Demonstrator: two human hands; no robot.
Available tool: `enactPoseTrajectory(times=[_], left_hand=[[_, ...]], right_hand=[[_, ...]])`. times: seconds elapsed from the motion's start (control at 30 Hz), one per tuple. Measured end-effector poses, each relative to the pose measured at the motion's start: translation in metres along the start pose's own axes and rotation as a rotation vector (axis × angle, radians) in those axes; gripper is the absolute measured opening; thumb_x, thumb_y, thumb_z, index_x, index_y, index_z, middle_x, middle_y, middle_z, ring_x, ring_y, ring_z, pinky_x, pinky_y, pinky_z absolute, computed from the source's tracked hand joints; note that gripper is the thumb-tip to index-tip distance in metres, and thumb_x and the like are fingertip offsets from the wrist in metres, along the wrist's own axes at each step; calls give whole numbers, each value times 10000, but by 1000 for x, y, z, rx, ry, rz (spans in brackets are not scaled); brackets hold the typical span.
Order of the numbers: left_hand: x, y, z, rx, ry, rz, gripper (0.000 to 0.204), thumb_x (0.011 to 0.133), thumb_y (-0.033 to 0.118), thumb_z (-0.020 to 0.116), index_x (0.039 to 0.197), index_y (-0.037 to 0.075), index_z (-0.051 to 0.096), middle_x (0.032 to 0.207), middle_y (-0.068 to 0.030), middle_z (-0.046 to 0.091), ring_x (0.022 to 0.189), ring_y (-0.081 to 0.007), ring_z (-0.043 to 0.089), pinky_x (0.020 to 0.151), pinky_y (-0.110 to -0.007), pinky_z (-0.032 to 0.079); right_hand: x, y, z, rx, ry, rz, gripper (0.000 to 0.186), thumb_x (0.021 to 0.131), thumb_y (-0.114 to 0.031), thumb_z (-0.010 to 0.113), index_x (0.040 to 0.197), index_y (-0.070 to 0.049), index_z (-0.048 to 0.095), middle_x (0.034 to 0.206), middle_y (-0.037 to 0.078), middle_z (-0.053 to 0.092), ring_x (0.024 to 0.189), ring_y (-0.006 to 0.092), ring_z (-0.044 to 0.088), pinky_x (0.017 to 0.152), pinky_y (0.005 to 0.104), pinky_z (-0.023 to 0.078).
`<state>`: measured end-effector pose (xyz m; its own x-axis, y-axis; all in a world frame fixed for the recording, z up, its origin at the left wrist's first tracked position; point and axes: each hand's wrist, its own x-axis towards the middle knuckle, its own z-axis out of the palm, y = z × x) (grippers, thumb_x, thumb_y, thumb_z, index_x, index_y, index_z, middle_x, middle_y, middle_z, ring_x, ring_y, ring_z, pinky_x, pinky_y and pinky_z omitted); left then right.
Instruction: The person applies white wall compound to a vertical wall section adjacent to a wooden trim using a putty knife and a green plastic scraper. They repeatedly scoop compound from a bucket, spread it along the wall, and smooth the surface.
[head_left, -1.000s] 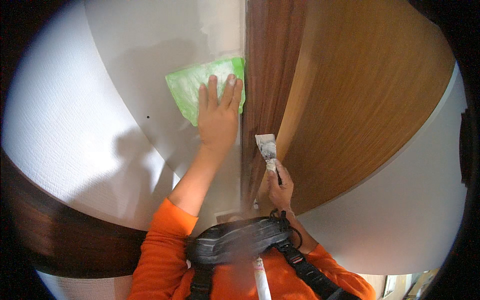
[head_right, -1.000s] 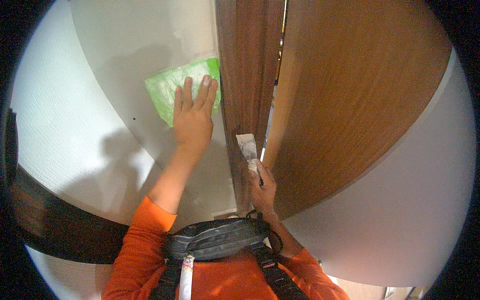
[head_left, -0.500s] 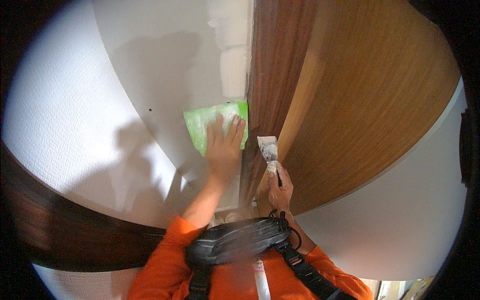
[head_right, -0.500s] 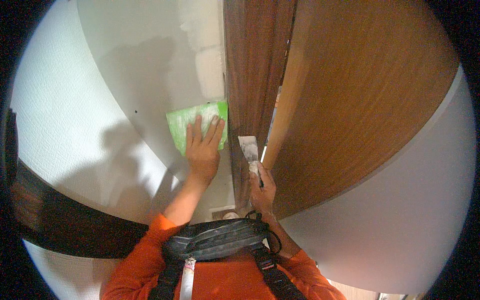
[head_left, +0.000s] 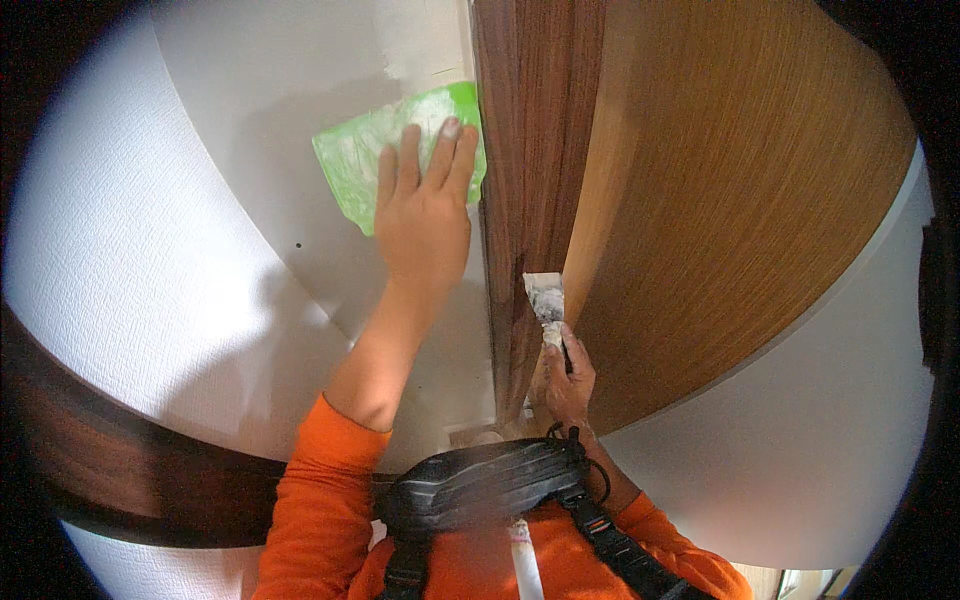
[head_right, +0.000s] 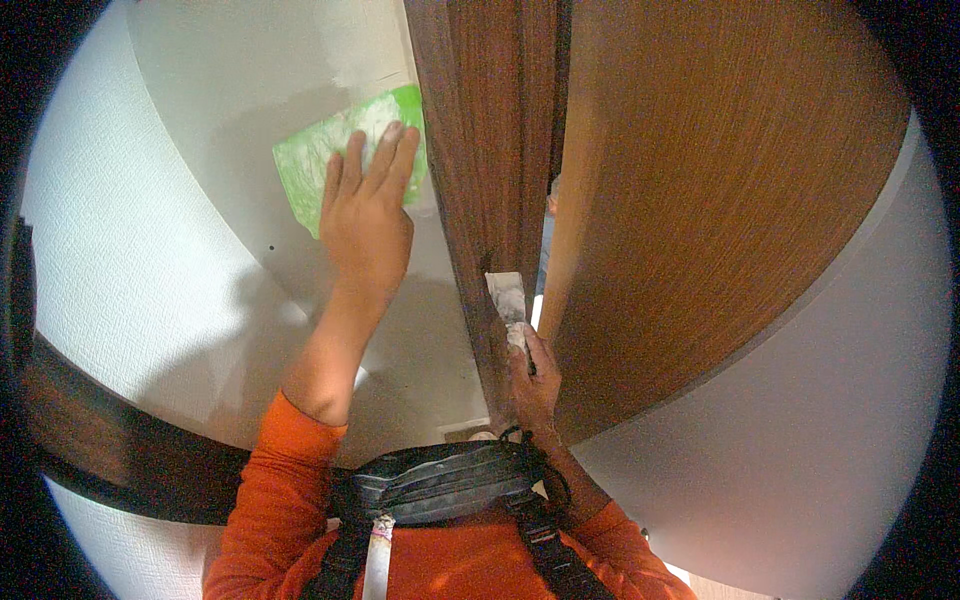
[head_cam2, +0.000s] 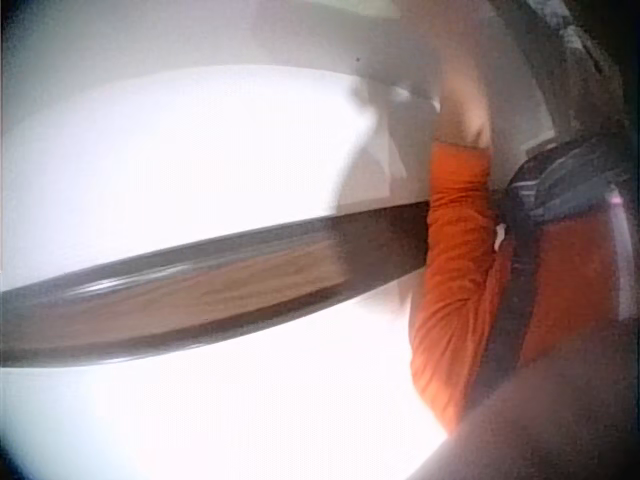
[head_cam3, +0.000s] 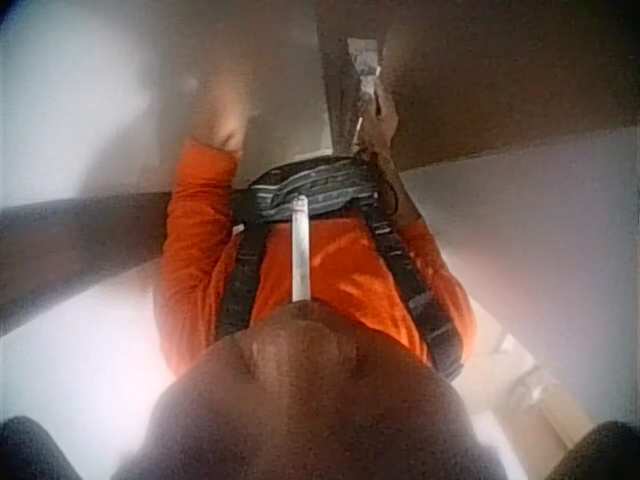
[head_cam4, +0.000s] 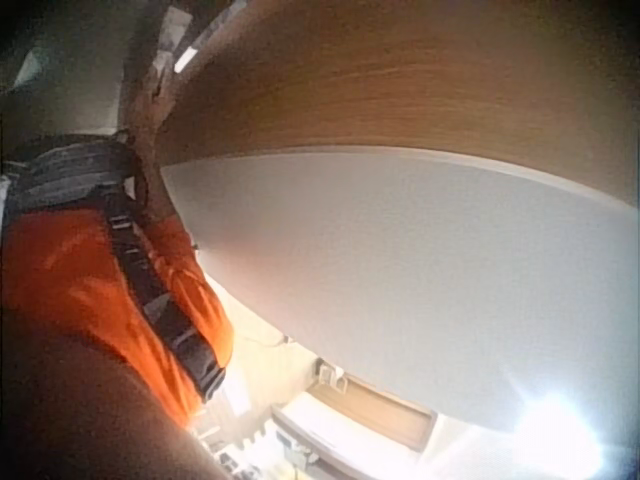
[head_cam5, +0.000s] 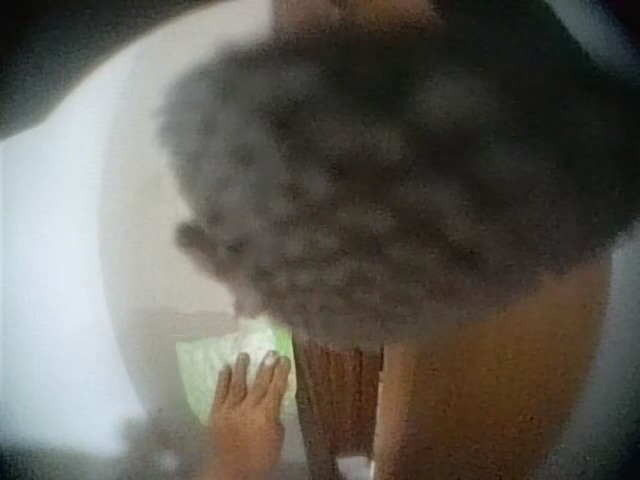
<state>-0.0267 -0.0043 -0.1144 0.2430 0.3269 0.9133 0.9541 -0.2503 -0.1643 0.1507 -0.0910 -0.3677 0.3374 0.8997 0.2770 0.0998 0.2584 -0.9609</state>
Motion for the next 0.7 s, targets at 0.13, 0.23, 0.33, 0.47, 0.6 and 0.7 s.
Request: enactPoseTrajectory(times=[0.13, 0.23, 0.33, 0.47, 0.6, 0.7], left_hand=[[-45, 3, 19, -16, -97, -3, 712, 769, -66, 599, 1435, 183, 573, 1433, -46, 606, 1372, -375, 504, 1146, -546, 396], [-81, 8, 29, -70, -158, 11, 707, 776, -59, 601, 1441, 179, 566, 1432, -50, 604, 1373, -383, 501, 1147, -555, 391], [-107, 23, 34, -121, -240, -17, 719, 773, -63, 602, 1448, 185, 559, 1431, -51, 603, 1376, -389, 495, 1148, -561, 389], [-104, 32, 14, -236, -182, -76, 771, 732, -80, 601, 1453, 188, 555, 1433, -50, 602, 1372, -381, 501, 1146, -559, 391], [-39, 14, -28, -77, -87, -166, 797, 689, -96, 589, 1429, 197, 582, 1390, -54, 638, 1331, -377, 541, 1135, -524, 409], [33, -17, -35, 24, 146, 1, 554, 792, -30, 583, 1312, 148, 656, 1316, -49, 672, 1276, -365, 577, 1101, -508, 437]], right_hand=[[0, 3, -1, -13, -20, 23, 398, 973, -57, 595, 1358, 41, 595, 1154, 159, 672, 1049, 241, 653, 957, 339, 495], [0, 2, -2, -48, -26, 4, 407, 968, -66, 599, 1363, 32, 596, 1188, 172, 676, 1066, 250, 658, 969, 346, 495], [-1, -1, -5, -132, -6, -54, 409, 962, -79, 612, 1357, 24, 603, 1212, 186, 679, 1087, 266, 660, 982, 355, 492], [2, -5, -6, -172, -27, 32, 406, 959, -94, 630, 1347, 23, 612, 1231, 204, 678, 1108, 286, 659, 992, 370, 491], [3, -6, 1, -113, 17, -42, 399, 974, -106, 623, 1348, 31, 608, 1224, 200, 678, 1097, 270, 654, 986, 373, 495], [0, -4, 5, -19, 26, 63, 397, 988, -118, 614, 1354, 35, 602, 1225, 192, 677, 1100, 259, 648, 986, 371, 493]])
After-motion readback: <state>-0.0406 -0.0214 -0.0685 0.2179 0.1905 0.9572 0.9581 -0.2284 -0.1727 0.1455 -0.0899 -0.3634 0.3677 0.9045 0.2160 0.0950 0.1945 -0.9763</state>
